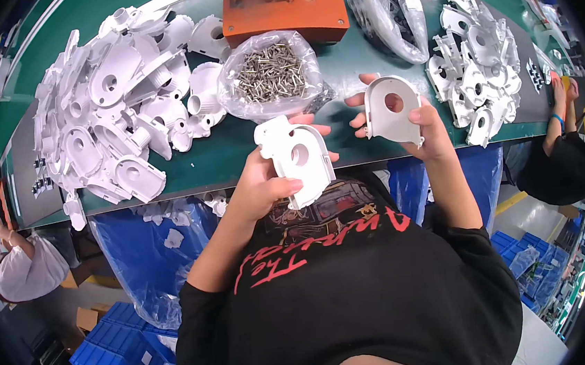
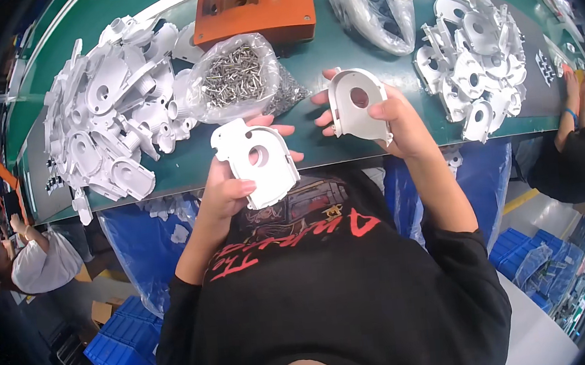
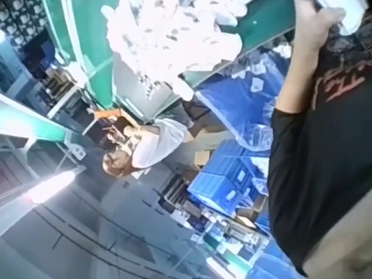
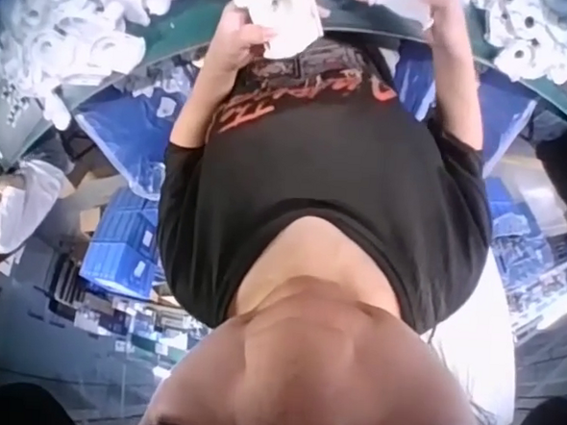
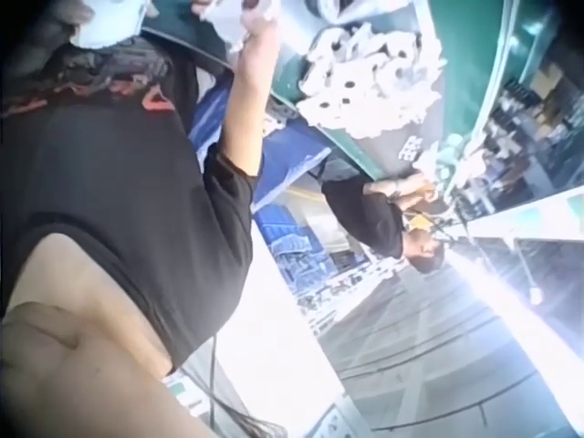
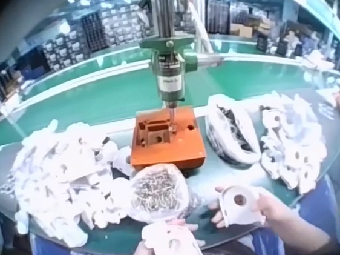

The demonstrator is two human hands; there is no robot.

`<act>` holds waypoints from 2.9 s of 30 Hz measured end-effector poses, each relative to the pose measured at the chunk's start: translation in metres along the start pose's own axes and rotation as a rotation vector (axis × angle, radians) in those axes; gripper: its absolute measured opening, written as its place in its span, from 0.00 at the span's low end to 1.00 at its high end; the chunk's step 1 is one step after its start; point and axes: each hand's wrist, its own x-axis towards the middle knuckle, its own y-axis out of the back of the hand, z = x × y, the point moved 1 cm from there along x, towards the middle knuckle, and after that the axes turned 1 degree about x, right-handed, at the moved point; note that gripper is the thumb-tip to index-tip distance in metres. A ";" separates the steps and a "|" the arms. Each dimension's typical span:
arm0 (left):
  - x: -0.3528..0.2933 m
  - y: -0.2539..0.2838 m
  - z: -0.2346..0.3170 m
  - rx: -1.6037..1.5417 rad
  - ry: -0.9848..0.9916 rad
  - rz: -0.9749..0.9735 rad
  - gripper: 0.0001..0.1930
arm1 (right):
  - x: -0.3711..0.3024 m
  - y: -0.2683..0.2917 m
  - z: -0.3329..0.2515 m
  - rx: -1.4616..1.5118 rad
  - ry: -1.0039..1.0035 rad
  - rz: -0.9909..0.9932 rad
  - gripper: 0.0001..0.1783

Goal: Assembling small white plastic components using a manual press.

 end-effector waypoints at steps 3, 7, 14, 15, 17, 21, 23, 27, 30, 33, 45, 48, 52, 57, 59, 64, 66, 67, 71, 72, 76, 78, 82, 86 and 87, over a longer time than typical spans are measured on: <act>-0.009 0.000 0.007 -0.051 0.037 0.050 0.43 | 0.003 0.003 0.012 0.123 -0.012 0.030 0.46; -0.028 0.013 0.019 -0.211 0.035 0.205 0.42 | 0.005 0.003 0.021 0.194 -0.010 0.098 0.38; -0.075 0.054 0.040 -0.056 -0.209 0.489 0.37 | 0.005 0.013 0.025 0.129 0.036 0.187 0.31; -0.075 0.052 0.039 -0.060 -0.213 0.489 0.37 | 0.005 0.015 0.023 0.125 0.035 0.185 0.31; -0.076 0.048 0.040 -0.052 -0.187 0.563 0.36 | 0.004 0.018 0.020 -0.054 0.028 0.346 0.26; -0.060 0.037 0.030 0.217 -0.136 0.666 0.27 | 0.006 0.030 0.013 -0.432 -0.032 0.379 0.19; -0.056 0.042 0.018 0.280 -0.153 0.641 0.17 | 0.011 0.030 0.011 -0.851 0.226 0.374 0.15; -0.045 0.039 0.007 0.363 -0.240 0.714 0.13 | 0.006 -0.004 0.003 -1.342 0.698 0.685 0.09; -0.042 0.038 0.004 0.482 -0.288 0.753 0.11 | -0.002 -0.038 0.016 -1.135 0.506 0.267 0.12; -0.035 0.038 0.002 0.596 -0.316 0.746 0.11 | 0.014 -0.066 0.041 -1.127 0.341 0.030 0.16; -0.025 0.032 -0.011 0.648 -0.475 0.858 0.17 | 0.031 -0.080 0.080 -1.363 0.513 0.147 0.16; -0.027 0.032 -0.007 0.649 -0.455 0.846 0.17 | 0.033 -0.079 0.085 -1.390 0.520 0.177 0.17; -0.036 0.038 -0.004 0.626 -0.480 0.859 0.17 | 0.037 -0.085 0.084 -1.459 0.494 0.197 0.16; -0.041 0.041 -0.004 0.616 -0.458 0.878 0.17 | 0.039 -0.080 0.088 -1.435 0.550 0.196 0.14; -0.039 0.038 -0.006 0.601 -0.452 0.875 0.18 | 0.036 -0.076 0.084 -1.414 0.563 0.176 0.14; -0.030 0.024 -0.010 0.631 -0.455 0.812 0.23 | 0.012 -0.065 0.048 -0.602 0.092 0.094 0.10; -0.031 0.021 -0.010 0.682 -0.447 0.826 0.26 | 0.005 -0.060 0.041 -0.304 -0.053 0.108 0.10; -0.032 0.024 -0.012 0.681 -0.445 0.819 0.26 | 0.003 -0.056 0.039 -0.076 -0.089 0.072 0.08; -0.039 0.030 0.000 1.293 -0.582 0.883 0.28 | 0.003 -0.052 0.040 0.370 -0.158 -0.051 0.06; -0.041 0.030 0.004 1.306 -0.643 0.820 0.28 | 0.004 -0.054 0.040 0.370 -0.158 -0.055 0.06; -0.035 -0.008 0.029 1.282 -0.632 0.418 0.26 | 0.007 -0.070 0.038 0.350 -0.163 -0.141 0.09; -0.027 -0.023 0.034 1.272 -0.566 0.227 0.25 | 0.008 -0.075 0.036 0.326 -0.153 -0.199 0.11; -0.023 -0.027 0.030 1.139 -0.504 0.175 0.24 | 0.007 -0.081 0.029 0.302 -0.140 -0.188 0.13; -0.020 -0.031 0.039 1.091 -0.511 0.087 0.22 | 0.004 -0.079 0.027 0.299 -0.118 -0.204 0.13; -0.020 -0.030 0.037 1.088 -0.509 0.082 0.22 | 0.003 -0.077 0.027 0.277 -0.120 -0.199 0.14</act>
